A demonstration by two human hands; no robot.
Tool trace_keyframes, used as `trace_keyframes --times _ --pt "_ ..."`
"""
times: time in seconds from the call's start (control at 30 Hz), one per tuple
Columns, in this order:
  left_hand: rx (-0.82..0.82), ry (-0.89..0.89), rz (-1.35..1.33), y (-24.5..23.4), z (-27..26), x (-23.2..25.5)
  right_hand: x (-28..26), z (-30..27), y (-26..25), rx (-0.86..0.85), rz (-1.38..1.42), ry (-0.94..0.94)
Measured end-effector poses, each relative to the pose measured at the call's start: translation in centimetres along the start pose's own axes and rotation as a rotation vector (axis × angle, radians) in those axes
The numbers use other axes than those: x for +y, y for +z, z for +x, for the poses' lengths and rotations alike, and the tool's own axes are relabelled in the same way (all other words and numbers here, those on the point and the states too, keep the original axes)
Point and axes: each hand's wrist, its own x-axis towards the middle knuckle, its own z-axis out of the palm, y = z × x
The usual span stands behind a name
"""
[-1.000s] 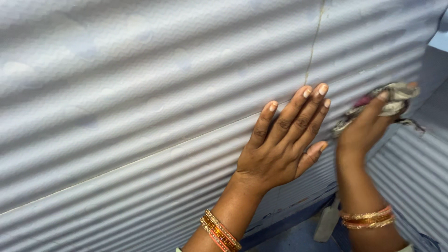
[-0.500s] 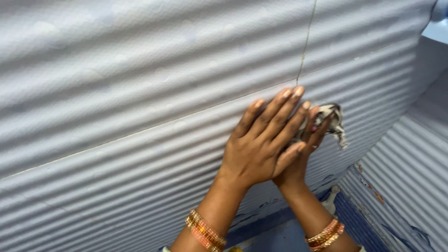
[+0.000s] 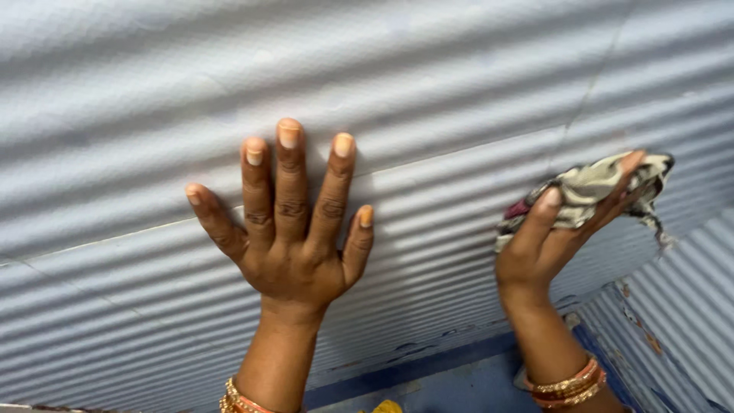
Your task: The person wipes white corrugated wall tiles with a cloth, moving it across the surface in circular and side-to-side motions.
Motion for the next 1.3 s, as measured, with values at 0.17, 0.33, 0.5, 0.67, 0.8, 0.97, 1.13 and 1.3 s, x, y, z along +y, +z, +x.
trace_keyframes --times 0.17,0.33,0.5,0.67,0.8,0.97,1.13,1.3 --pt "-0.02 -0.008 0.02 0.3 -0.7 0.1 -4.1 -4.0 2.5 -0.052 -0.015 -0.076" --pt "-0.015 -0.001 -0.063 -0.2 -0.5 -0.1 -8.7 -6.9 4.1 -0.142 -0.017 -0.274" --pt "0.01 0.004 -0.157 -1.0 -0.5 -0.1 -9.6 -7.2 3.8 -0.325 -0.051 -0.475" --pt "-0.07 0.079 -0.089 -1.3 -1.7 -1.2 -5.9 -1.7 2.1 -0.187 -0.042 -0.384" --pt "-0.046 0.023 -0.024 -1.1 -3.3 -2.3 -1.9 3.7 -1.0 -0.061 -0.114 -0.198" --pt "0.006 -0.049 0.021 0.0 -4.3 -2.3 -0.4 5.1 -1.5 -0.052 -0.154 -0.117" --pt "-0.004 -0.046 0.025 0.2 -4.5 -2.3 -3.2 1.8 1.9 0.018 -0.083 -0.147" --pt "-0.002 -0.025 0.004 -0.2 -4.2 -2.5 -9.9 -1.9 5.1 0.001 -0.054 -0.237"
